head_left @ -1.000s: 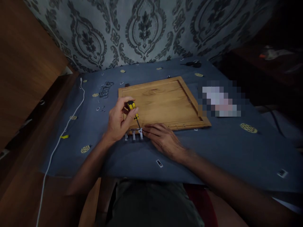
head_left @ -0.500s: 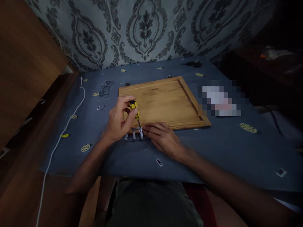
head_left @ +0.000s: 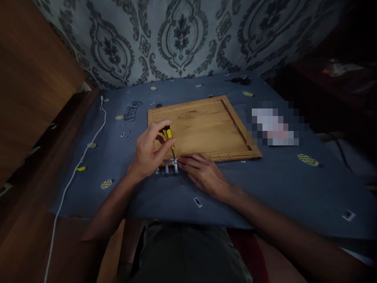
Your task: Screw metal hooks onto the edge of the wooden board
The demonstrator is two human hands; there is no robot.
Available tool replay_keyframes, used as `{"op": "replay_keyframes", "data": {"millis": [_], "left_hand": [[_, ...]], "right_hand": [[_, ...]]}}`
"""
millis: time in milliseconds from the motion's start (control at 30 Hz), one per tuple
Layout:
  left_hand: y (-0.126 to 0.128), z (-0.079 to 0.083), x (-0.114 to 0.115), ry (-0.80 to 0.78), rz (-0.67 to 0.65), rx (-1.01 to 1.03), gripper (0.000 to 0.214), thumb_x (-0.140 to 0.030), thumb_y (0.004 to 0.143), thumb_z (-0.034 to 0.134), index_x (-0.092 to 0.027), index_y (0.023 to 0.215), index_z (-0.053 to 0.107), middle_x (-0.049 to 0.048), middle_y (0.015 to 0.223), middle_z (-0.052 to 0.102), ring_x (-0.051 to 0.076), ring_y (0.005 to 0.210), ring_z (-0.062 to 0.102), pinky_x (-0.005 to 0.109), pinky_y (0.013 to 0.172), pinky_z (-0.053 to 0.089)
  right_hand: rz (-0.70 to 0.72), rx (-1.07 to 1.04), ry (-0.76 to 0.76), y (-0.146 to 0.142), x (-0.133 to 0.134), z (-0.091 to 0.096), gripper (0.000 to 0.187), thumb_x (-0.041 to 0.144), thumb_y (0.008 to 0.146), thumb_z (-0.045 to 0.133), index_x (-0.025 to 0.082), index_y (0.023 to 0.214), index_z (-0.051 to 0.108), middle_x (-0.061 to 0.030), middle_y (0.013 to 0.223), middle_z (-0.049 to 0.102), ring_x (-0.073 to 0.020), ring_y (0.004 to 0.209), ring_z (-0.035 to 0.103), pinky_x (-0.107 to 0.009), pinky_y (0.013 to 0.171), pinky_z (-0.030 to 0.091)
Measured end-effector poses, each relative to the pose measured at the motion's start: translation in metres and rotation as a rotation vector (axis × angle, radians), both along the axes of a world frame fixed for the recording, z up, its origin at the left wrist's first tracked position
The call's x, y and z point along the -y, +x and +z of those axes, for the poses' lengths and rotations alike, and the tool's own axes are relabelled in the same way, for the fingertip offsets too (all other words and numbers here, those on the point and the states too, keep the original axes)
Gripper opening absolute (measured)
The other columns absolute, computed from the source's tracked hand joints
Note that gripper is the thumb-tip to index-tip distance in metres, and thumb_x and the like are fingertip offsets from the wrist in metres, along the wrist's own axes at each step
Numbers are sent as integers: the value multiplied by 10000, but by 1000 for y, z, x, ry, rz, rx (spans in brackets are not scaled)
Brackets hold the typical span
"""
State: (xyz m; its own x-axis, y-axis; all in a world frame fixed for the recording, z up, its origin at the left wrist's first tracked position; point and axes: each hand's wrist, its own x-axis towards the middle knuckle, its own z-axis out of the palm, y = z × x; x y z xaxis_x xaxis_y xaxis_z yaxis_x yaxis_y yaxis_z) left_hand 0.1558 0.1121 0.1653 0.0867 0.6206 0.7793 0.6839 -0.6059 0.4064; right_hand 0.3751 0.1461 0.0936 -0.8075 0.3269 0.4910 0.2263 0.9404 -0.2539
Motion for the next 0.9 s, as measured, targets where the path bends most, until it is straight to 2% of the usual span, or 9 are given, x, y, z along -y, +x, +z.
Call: {"op": "replay_keyframes", "data": {"millis": [233, 333, 433, 533, 633, 767, 900], "left_hand": [[0, -4, 0, -51, -1, 33, 336, -282, 986, 678, -219, 1299, 574, 53, 1158, 710, 123, 944, 720, 191, 763, 600], [1, -1, -1, -1, -18, 25, 339, -269, 955, 729, -220, 1266, 602, 29, 1114, 705, 111, 916, 697, 171, 722, 588], [2, 3, 0, 42, -32, 29, 299, -246, 960, 722, -213, 1240, 622, 9, 1047, 690, 91, 859, 666, 151, 689, 571], [2, 5, 0, 26, -40, 30, 293, -211, 968, 703, -210, 1250, 624, 12, 1052, 697, 91, 871, 669, 153, 714, 574], [1, 6, 1, 8, -37, 23, 320, -202, 968, 696, -214, 1277, 612, 16, 1070, 702, 94, 883, 676, 164, 749, 582], [-1, 4, 1, 3, -19, 14, 319, -240, 979, 682, -215, 1285, 594, 22, 1087, 707, 102, 885, 690, 183, 759, 592], [-2, 3, 0, -9, -5, -7, 286, -329, 994, 678, -225, 1250, 604, 16, 1051, 710, 109, 853, 694, 211, 743, 599]], "right_hand": [[-1, -7, 13, 0, -1, -2, 327, 88, 995, 525, 177, 1226, 739, -102, 1235, 781, -254, 1179, 684, -452, 974, 566], [-1, 6, 10, -1, -1, -3, 354, 87, 995, 513, 187, 1248, 739, -119, 1244, 776, -256, 1192, 676, -468, 971, 566], [2, -12, 37, -1, 0, -3, 331, 79, 990, 525, 153, 1234, 735, -123, 1246, 775, -266, 1198, 676, -457, 972, 562], [3, -26, 84, -1, 2, -1, 311, 50, 970, 542, 111, 1212, 728, -122, 1225, 783, -275, 1182, 683, -434, 970, 557], [-3, -12, 119, 0, 2, 2, 319, 41, 968, 536, 119, 1211, 728, -111, 1203, 791, -263, 1160, 689, -421, 964, 557], [-3, 36, 126, -1, -1, 2, 337, 53, 977, 525, 161, 1216, 736, -88, 1201, 793, -241, 1134, 698, -407, 955, 562], [5, 31, 137, -1, -2, -1, 355, 67, 986, 521, 166, 1250, 736, -109, 1221, 783, -253, 1148, 686, -428, 956, 565]]}}
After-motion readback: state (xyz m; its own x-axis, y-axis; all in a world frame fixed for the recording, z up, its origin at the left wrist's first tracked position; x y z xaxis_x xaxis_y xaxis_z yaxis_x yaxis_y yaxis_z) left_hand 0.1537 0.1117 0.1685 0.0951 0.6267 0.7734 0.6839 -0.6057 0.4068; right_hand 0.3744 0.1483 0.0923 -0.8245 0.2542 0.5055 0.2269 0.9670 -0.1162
